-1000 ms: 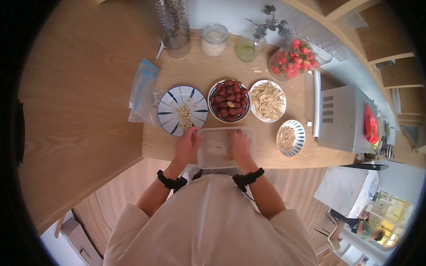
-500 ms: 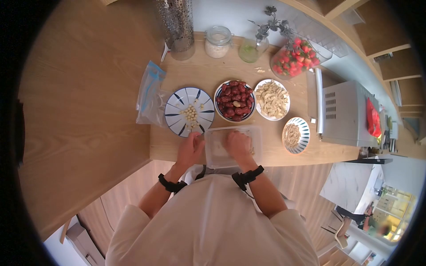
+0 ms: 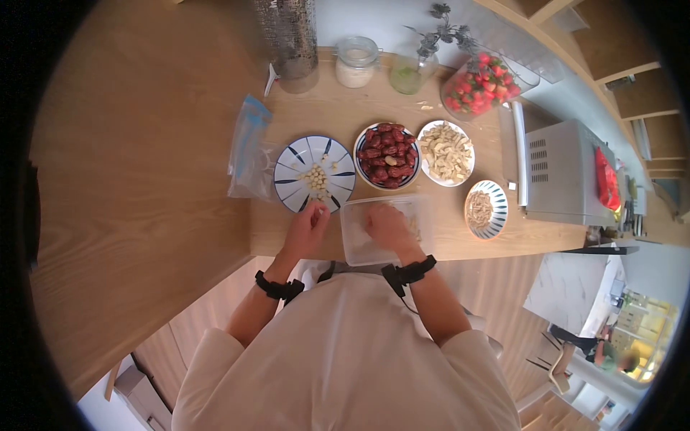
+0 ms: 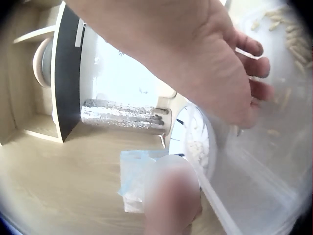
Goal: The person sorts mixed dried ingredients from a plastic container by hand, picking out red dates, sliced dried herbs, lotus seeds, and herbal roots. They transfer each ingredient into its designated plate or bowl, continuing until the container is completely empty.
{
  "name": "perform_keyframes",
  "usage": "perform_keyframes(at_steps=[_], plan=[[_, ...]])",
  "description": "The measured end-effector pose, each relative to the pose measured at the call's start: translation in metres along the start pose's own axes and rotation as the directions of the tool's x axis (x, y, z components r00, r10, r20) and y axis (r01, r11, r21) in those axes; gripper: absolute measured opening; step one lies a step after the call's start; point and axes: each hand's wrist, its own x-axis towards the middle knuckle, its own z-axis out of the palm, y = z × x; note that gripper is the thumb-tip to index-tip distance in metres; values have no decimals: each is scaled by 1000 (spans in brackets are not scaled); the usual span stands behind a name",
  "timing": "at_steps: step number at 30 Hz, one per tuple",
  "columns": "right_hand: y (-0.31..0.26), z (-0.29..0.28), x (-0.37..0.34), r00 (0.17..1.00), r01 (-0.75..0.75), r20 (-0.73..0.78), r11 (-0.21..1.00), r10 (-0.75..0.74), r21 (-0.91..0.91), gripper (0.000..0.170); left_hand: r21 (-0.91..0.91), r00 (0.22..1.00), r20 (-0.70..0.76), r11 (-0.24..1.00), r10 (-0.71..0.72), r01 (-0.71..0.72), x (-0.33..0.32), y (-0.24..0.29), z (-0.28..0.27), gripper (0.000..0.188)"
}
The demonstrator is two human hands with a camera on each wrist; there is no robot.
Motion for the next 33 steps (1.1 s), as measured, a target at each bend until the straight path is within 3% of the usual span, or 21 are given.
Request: perform_keyframes(at_steps=[4, 6, 11, 13, 17, 19, 23, 25, 29, 31, 33], plan=[[-6, -33, 7, 977, 130, 125, 948, -172, 291, 18, 8, 999, -53, 1000, -4, 5, 24, 8, -12, 23], [-15, -51, 9, 972, 137, 139, 935, -191, 326, 17, -43, 994, -90, 997, 59, -63, 36, 6, -13, 25], [-39, -75, 26, 940, 187, 203, 909, -276, 372, 16, -71, 991, -115, 995, 66, -75, 54, 6, -23, 25], [-49, -75, 33, 965, 204, 56, 870, -255, 449, 15, -70, 993, -100, 996, 56, -64, 57, 6, -28, 25], [-60, -65, 56, 980, 197, -54, 868, -194, 455, 15, -27, 991, -126, 999, 36, -40, 52, 1, -33, 24], [-63, -59, 65, 935, 330, -268, 843, -231, 425, 11, -5, 993, -114, 1000, 23, -24, 48, -5, -34, 23], [-60, -59, 65, 929, 330, -319, 816, -190, 474, 16, -5, 993, -117, 1000, 15, -15, 40, -4, -33, 22], [-48, -58, 61, 869, 423, -442, 796, -221, 434, 19, -7, 993, -120, 1000, 9, -9, 37, -1, -32, 22], [-24, -80, 28, 933, 276, -345, 822, -104, 499, 17, 69, 995, -100, 998, 19, -12, 32, 3, -33, 19], [-3, -82, 11, 945, 194, -326, 761, 24, 619, 15, 116, 995, -88, 993, 44, -34, 28, 10, -31, 18], [17, -82, -8, 921, 176, -383, 810, 64, 560, 15, 157, 986, -55, 977, 156, -146, 20, 32, -24, 15]])
